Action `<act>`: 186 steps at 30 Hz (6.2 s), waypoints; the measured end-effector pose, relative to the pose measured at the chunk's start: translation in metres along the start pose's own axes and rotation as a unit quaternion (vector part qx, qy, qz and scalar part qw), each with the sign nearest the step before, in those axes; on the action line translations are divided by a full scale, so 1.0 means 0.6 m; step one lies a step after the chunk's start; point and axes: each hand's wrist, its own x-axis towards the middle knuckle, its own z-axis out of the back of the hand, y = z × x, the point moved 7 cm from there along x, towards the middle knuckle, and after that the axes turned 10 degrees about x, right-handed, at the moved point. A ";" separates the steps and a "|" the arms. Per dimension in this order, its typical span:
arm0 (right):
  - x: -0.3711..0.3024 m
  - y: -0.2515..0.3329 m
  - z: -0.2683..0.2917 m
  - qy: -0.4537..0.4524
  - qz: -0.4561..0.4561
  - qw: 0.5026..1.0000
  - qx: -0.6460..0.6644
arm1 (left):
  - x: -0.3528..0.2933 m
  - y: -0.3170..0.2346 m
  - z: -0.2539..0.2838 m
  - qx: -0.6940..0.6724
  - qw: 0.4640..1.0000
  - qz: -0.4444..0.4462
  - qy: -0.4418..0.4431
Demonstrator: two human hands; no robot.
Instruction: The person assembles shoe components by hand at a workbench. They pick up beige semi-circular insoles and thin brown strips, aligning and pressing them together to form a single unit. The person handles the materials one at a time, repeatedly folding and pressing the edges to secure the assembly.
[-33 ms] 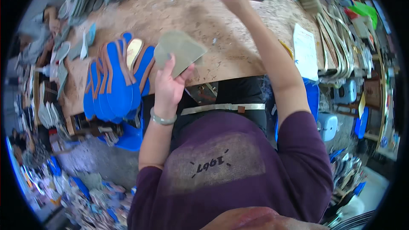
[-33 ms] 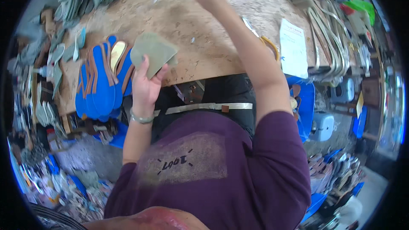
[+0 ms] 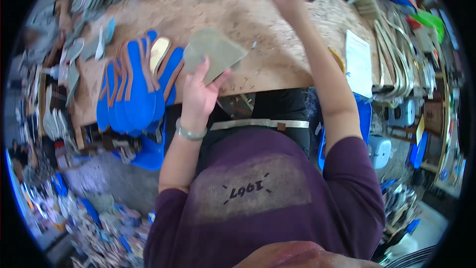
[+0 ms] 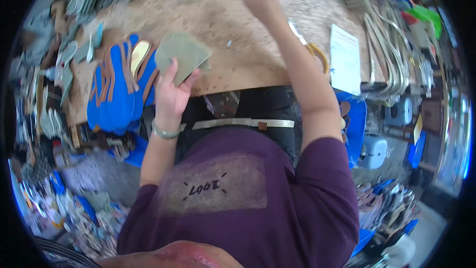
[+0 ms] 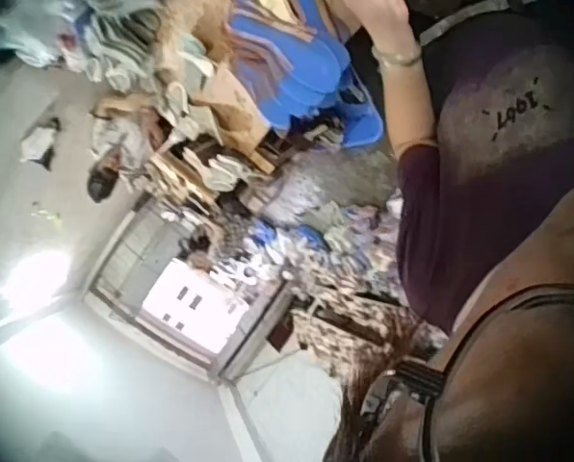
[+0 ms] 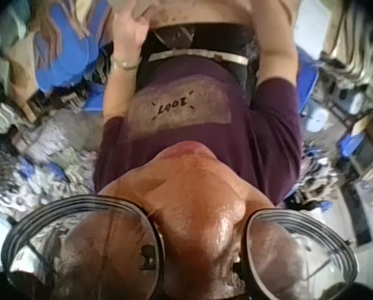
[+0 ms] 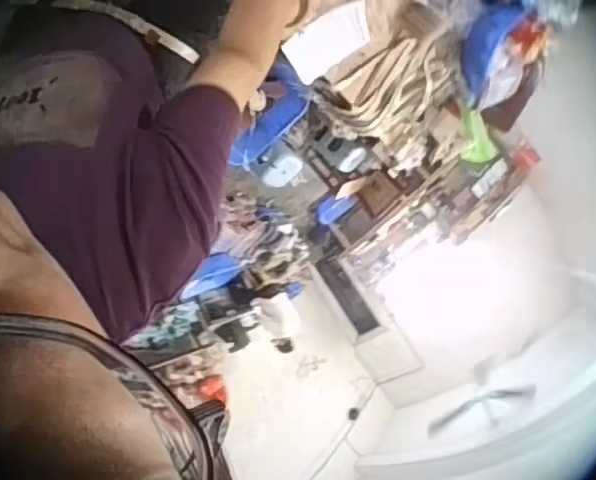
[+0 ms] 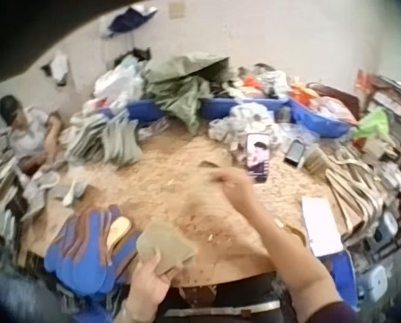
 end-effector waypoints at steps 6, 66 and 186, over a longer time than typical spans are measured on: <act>-0.175 0.046 0.066 0.097 -0.043 0.982 -0.159 | 0.012 0.022 -0.038 0.022 0.999 -0.003 0.041; -0.204 0.085 0.056 -0.195 -0.198 0.957 0.088 | -0.005 0.033 -0.046 -0.140 0.987 0.038 0.071; -0.206 0.164 -0.047 -0.073 -0.004 0.997 -0.001 | -0.005 0.037 -0.046 -0.008 1.000 -0.003 0.012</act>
